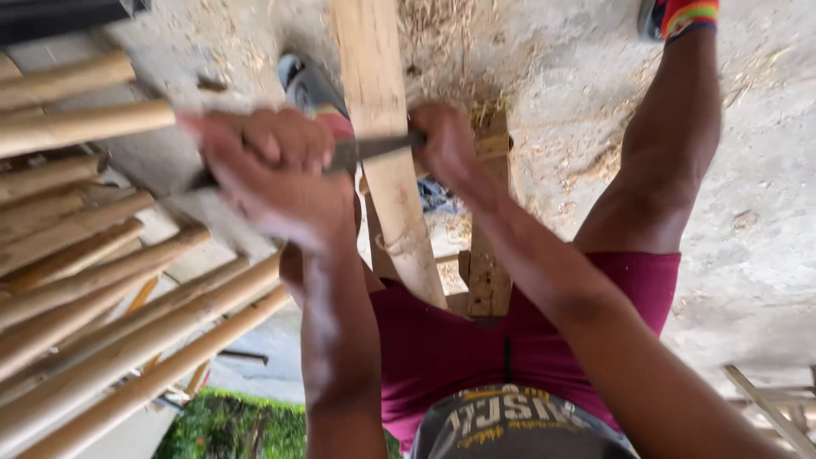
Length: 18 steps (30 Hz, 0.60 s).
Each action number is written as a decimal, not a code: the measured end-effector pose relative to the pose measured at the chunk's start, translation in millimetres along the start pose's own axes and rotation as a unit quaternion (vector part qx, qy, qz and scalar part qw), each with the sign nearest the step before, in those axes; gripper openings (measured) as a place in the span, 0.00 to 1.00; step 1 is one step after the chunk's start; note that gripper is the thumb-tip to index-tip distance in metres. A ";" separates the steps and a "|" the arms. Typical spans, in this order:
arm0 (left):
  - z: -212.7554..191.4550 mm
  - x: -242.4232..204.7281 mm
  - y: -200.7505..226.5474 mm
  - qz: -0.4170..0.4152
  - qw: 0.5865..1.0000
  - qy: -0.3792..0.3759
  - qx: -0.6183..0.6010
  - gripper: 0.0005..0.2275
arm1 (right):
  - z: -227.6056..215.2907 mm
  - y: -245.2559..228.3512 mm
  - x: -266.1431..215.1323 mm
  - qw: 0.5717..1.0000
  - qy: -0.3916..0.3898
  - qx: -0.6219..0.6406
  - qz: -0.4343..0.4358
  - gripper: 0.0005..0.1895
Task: The person shaves a bamboo stalk by drawing a blade toward themselves while seated, holding the stalk with one hand and the tool with the other.
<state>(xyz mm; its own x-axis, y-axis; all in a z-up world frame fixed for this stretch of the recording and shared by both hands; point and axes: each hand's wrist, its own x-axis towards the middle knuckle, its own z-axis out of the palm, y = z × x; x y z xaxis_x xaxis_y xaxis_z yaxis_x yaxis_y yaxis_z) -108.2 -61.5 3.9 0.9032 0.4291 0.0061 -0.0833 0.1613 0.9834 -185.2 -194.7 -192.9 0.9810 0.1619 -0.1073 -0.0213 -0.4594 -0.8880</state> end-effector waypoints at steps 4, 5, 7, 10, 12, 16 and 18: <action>4.2 -3.7 7.7 0.031 1.000 0.002 0.007 0.20 | -1.8 -9.6 -5.7 0.999 0.012 0.052 -0.004 0.10; 3.0 -2.4 3.6 0.012 1.000 -0.013 -0.005 0.19 | 1.4 -5.9 -2.7 0.998 -0.004 0.060 0.003 0.09; -0.6 -8.5 -2.2 -0.016 1.000 -0.011 -0.018 0.19 | 3.1 0.0 -6.8 0.998 -0.002 0.053 0.025 0.09; -3.4 -9.6 2.8 0.021 1.000 0.010 -0.002 0.19 | 7.0 -8.1 -19.6 0.999 0.019 0.021 -0.016 0.09; 2.5 3.7 -8.3 0.017 0.994 -0.054 -0.090 0.19 | 6.8 2.1 -2.9 0.998 0.034 0.004 -0.049 0.09; -0.5 0.9 -20.9 0.025 0.999 0.014 -0.039 0.19 | 11.8 5.3 -20.6 1.000 0.001 0.026 0.016 0.09; -0.9 -12.2 -4.5 -0.010 0.998 -0.022 -0.053 0.19 | 10.6 3.9 -14.8 0.999 0.005 0.026 0.018 0.08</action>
<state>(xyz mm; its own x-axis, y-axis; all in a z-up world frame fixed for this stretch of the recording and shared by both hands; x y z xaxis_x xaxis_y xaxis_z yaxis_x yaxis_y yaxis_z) -119.2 -66.6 -0.8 0.9222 0.3867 -0.0027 -0.1073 0.2626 0.9589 -201.9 -189.6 -199.5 0.9813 0.1379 -0.1346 -0.0655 -0.4184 -0.9059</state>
